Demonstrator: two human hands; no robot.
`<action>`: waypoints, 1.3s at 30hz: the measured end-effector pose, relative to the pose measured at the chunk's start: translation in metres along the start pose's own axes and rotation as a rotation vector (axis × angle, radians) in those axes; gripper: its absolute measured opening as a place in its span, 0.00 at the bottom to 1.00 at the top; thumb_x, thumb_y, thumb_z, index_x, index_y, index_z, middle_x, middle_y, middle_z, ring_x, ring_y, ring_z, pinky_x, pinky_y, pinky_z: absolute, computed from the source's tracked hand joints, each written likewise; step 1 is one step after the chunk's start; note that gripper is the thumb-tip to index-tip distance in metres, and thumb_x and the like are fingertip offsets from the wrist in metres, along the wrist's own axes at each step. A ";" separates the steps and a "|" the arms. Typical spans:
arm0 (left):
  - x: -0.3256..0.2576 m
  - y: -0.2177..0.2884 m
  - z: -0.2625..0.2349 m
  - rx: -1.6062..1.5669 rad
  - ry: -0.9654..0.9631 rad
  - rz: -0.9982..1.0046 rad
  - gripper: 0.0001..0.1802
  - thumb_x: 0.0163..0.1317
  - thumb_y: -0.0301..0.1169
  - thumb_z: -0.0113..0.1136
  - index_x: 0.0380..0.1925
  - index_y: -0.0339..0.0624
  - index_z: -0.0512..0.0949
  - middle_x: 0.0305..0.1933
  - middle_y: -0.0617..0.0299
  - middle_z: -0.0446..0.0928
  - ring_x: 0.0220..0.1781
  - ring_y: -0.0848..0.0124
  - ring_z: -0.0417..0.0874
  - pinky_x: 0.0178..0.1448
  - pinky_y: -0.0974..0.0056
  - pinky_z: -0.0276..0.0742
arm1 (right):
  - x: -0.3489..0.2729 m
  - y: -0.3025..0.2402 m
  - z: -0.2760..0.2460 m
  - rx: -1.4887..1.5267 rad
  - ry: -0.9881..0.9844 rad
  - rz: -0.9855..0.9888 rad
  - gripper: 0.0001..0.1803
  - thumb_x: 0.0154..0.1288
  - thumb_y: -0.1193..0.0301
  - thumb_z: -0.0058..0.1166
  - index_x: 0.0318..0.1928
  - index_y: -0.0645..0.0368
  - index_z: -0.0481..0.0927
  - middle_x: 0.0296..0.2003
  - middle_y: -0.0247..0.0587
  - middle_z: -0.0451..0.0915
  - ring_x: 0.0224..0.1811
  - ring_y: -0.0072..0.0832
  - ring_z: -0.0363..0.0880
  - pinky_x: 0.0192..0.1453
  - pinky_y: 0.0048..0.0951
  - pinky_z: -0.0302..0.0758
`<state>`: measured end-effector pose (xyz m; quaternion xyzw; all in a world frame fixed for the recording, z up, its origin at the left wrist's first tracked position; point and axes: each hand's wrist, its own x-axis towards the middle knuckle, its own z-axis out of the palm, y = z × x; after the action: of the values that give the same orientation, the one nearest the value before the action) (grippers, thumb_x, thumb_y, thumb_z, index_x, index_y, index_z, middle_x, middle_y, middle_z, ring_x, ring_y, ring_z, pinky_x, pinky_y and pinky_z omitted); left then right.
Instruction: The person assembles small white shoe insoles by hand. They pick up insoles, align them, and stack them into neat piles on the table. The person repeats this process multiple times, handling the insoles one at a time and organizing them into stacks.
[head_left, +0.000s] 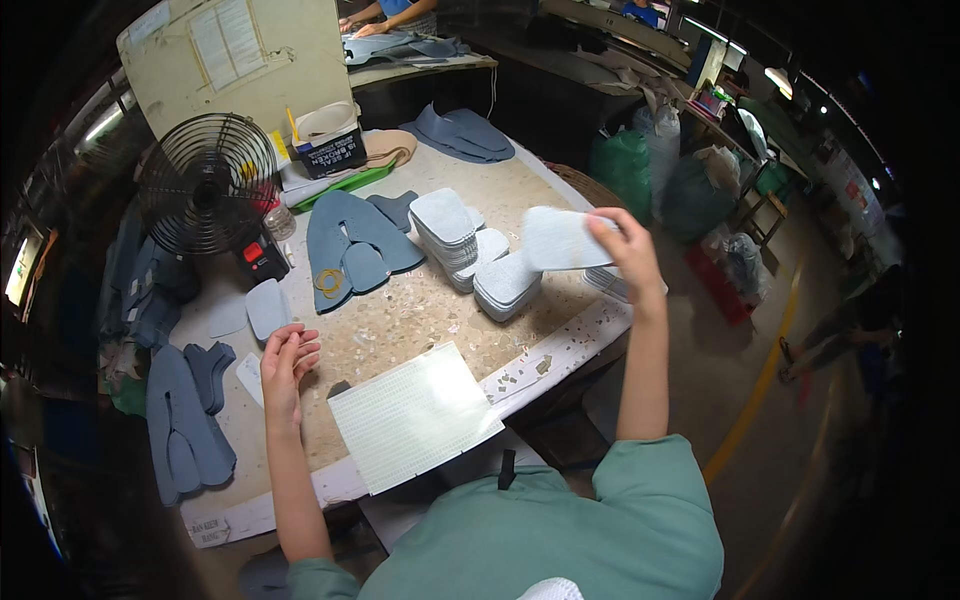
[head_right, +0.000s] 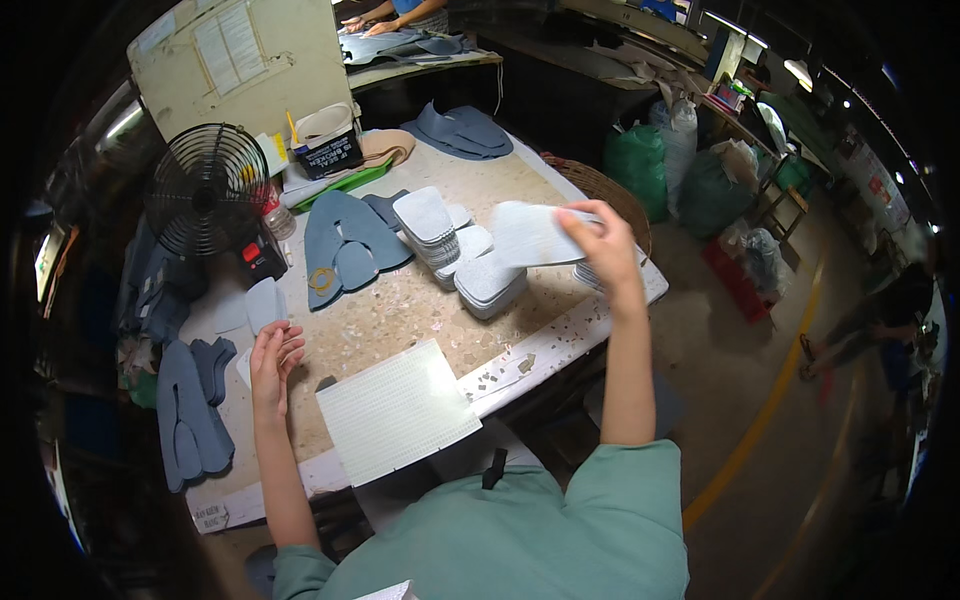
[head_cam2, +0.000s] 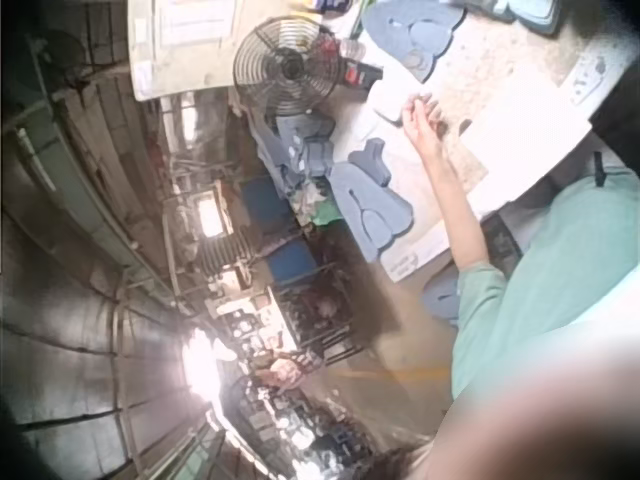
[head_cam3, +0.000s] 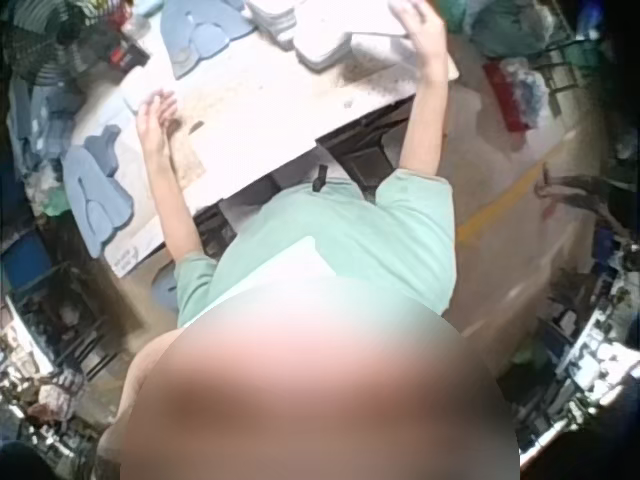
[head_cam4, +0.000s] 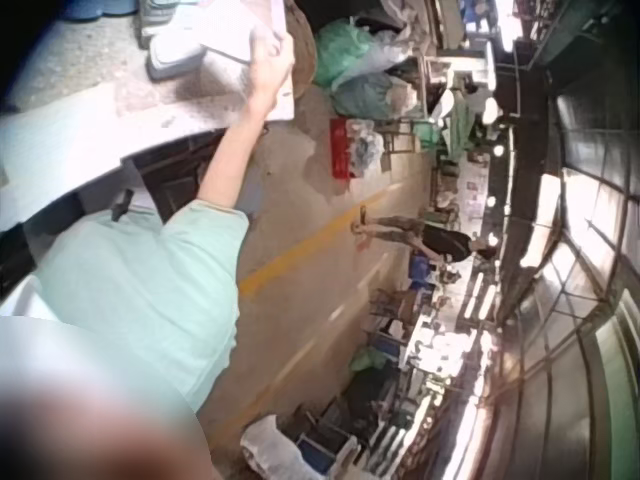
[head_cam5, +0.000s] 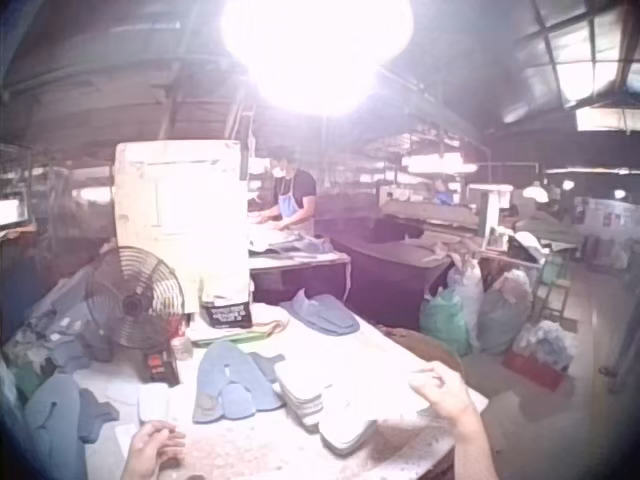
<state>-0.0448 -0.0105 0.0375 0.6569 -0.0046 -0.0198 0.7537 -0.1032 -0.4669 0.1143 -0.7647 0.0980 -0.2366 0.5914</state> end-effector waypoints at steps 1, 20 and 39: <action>0.000 -0.002 0.001 0.004 -0.023 -0.001 0.13 0.72 0.37 0.52 0.49 0.42 0.74 0.45 0.60 0.81 0.43 0.78 0.81 0.47 0.74 0.78 | 0.003 0.009 -0.019 0.068 0.138 0.066 0.19 0.62 0.58 0.65 0.46 0.59 0.82 0.31 0.31 0.82 0.29 0.14 0.75 0.31 0.16 0.68; 0.001 -0.011 0.005 0.091 -0.016 -0.050 0.10 0.72 0.35 0.52 0.46 0.43 0.76 0.37 0.66 0.79 0.41 0.78 0.80 0.44 0.75 0.76 | 0.005 0.041 -0.056 -0.930 0.662 -0.264 0.18 0.63 0.56 0.60 0.48 0.53 0.81 0.41 0.44 0.78 0.45 0.41 0.80 0.50 0.43 0.77; 0.001 -0.012 0.007 0.135 -0.012 -0.053 0.09 0.72 0.34 0.51 0.45 0.42 0.76 0.36 0.65 0.79 0.40 0.78 0.80 0.44 0.74 0.76 | 0.032 0.071 0.054 -0.469 -0.408 0.375 0.43 0.52 0.49 0.69 0.57 0.73 0.74 0.45 0.60 0.81 0.38 0.36 0.85 0.36 0.30 0.83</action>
<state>-0.0439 -0.0190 0.0262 0.7058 0.0071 -0.0435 0.7070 -0.0399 -0.4541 0.0443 -0.8797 0.1681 0.0626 0.4404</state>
